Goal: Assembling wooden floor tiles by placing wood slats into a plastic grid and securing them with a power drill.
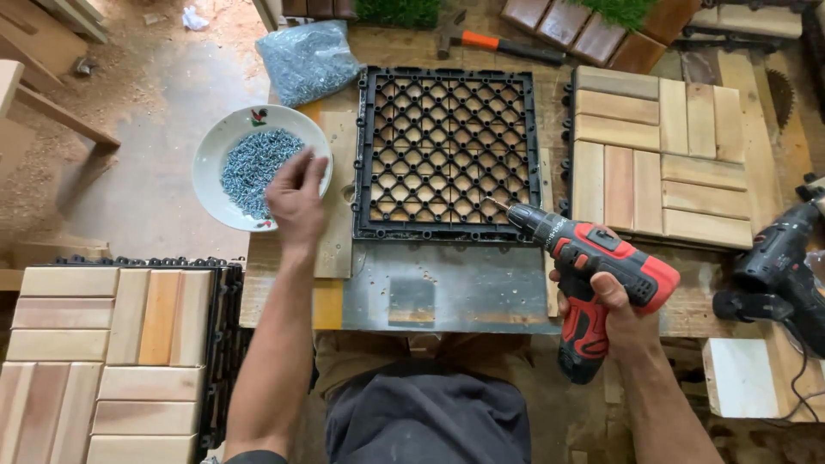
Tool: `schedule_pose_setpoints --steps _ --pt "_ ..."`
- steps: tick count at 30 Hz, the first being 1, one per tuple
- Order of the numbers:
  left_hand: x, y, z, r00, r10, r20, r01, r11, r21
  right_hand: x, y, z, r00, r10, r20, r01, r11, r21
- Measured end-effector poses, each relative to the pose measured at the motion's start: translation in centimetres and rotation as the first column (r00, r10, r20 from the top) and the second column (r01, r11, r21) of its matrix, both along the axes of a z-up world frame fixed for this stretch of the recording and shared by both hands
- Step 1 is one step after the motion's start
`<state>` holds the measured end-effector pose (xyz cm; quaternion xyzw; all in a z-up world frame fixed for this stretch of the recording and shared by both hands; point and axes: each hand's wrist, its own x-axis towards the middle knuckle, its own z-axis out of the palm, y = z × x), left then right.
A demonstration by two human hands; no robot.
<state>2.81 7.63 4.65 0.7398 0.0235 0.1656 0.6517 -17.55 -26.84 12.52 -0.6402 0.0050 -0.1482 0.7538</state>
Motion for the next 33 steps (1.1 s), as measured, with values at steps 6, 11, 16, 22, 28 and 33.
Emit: schedule_pose_setpoints --steps 6,11,16,22,28,33 --pt "-5.3 -13.0 -0.1 0.778 -0.532 -0.334 0.026 0.559 -0.829 0.7 1.1 2.4 0.988 0.034 -0.149 -0.041 0.998 -0.043" --pt "-5.6 -17.4 -2.6 0.607 -0.736 -0.298 -0.054 0.336 -0.940 -0.5 0.9 1.5 0.973 0.019 -0.231 -0.036 0.997 -0.070" --pt "-6.3 -18.9 -2.0 0.607 -0.737 -0.296 -0.111 0.290 -0.951 -1.5 0.5 2.0 0.977 -0.007 -0.215 -0.018 0.993 -0.113" --pt "-6.4 -19.5 -2.1 0.603 -0.744 -0.289 -0.101 0.288 -0.952 -3.0 -2.9 -1.0 0.964 -0.086 -0.254 0.052 0.989 -0.135" --pt "-5.0 -18.3 -0.2 0.525 -0.768 -0.366 -0.018 0.420 -0.907 -1.7 -4.4 4.6 0.980 -0.097 -0.176 -0.073 0.645 -0.760" --pt "-3.4 -17.7 2.3 0.312 -0.854 -0.416 0.224 0.492 -0.841 1.1 -4.5 8.3 0.893 -0.139 -0.429 -0.184 0.757 -0.628"
